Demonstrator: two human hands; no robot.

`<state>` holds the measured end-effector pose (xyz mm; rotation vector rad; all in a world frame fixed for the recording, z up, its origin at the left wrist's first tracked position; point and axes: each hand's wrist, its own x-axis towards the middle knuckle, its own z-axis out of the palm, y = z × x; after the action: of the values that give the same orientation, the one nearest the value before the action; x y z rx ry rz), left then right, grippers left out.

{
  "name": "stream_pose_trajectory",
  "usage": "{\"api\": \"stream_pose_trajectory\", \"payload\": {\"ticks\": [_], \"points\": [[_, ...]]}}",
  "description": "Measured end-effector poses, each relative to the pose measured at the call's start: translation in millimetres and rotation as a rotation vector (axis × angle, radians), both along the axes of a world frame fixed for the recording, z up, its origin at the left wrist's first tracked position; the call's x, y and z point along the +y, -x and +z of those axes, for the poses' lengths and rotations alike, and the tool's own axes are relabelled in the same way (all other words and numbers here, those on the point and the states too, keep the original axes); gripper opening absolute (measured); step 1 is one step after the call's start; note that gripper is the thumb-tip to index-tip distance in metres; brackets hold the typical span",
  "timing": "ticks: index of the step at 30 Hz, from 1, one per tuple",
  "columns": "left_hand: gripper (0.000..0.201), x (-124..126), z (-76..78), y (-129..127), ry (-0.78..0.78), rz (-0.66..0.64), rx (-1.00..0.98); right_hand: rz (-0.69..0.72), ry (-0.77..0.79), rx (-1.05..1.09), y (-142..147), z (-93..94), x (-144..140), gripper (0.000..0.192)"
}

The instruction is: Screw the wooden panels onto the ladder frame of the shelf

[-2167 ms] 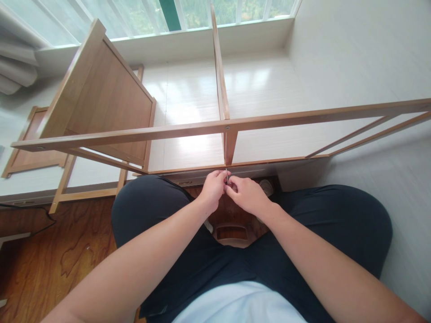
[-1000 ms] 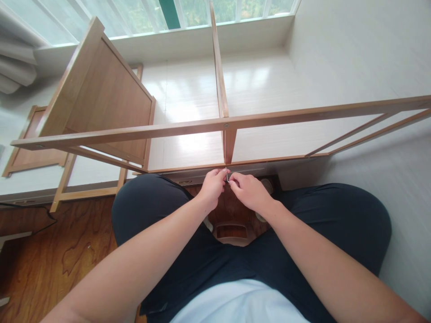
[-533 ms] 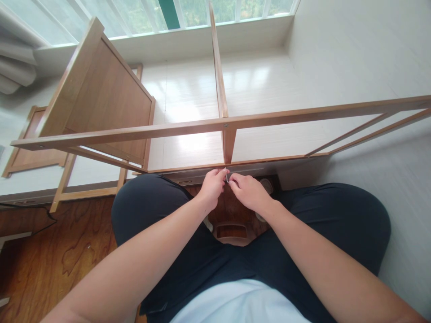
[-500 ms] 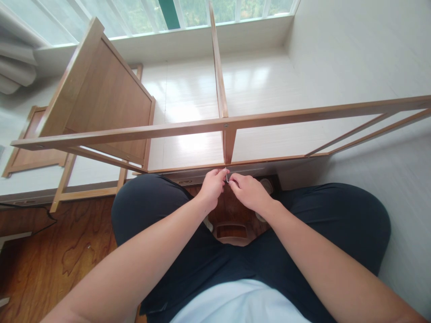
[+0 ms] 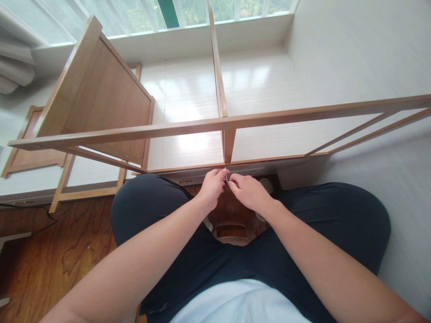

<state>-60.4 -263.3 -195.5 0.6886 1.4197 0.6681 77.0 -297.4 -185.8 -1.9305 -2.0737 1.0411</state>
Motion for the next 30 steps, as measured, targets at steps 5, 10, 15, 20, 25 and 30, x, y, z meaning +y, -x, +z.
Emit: {"api": "stream_pose_trajectory", "payload": {"ticks": [5,10,15,20,25,30], "points": [[0.013,-1.0,-1.7,-0.3,-0.009,-0.011,-0.019,0.01,0.017,0.001,0.4,2.3,0.2,0.027],[0.012,-0.9,-0.6,-0.7,-0.012,-0.008,-0.026,-0.003,0.01,0.005,-0.1,2.6,-0.2,0.024],[0.012,-0.7,-1.1,-0.9,-0.006,-0.011,-0.045,-0.029,0.002,0.032,2.0,4.9,-0.6,0.025],[0.013,-1.0,-0.9,-1.4,0.003,0.003,-0.082,-0.045,0.0,0.053,5.3,7.9,-1.6,0.024],[0.014,0.0,1.1,-1.8,0.007,0.007,-0.088,-0.049,-0.026,0.042,6.4,7.3,-1.8,0.024],[0.013,0.7,-1.6,-0.5,0.019,0.005,-0.103,-0.045,-0.015,0.006,6.8,7.5,-1.0,0.027]]}}
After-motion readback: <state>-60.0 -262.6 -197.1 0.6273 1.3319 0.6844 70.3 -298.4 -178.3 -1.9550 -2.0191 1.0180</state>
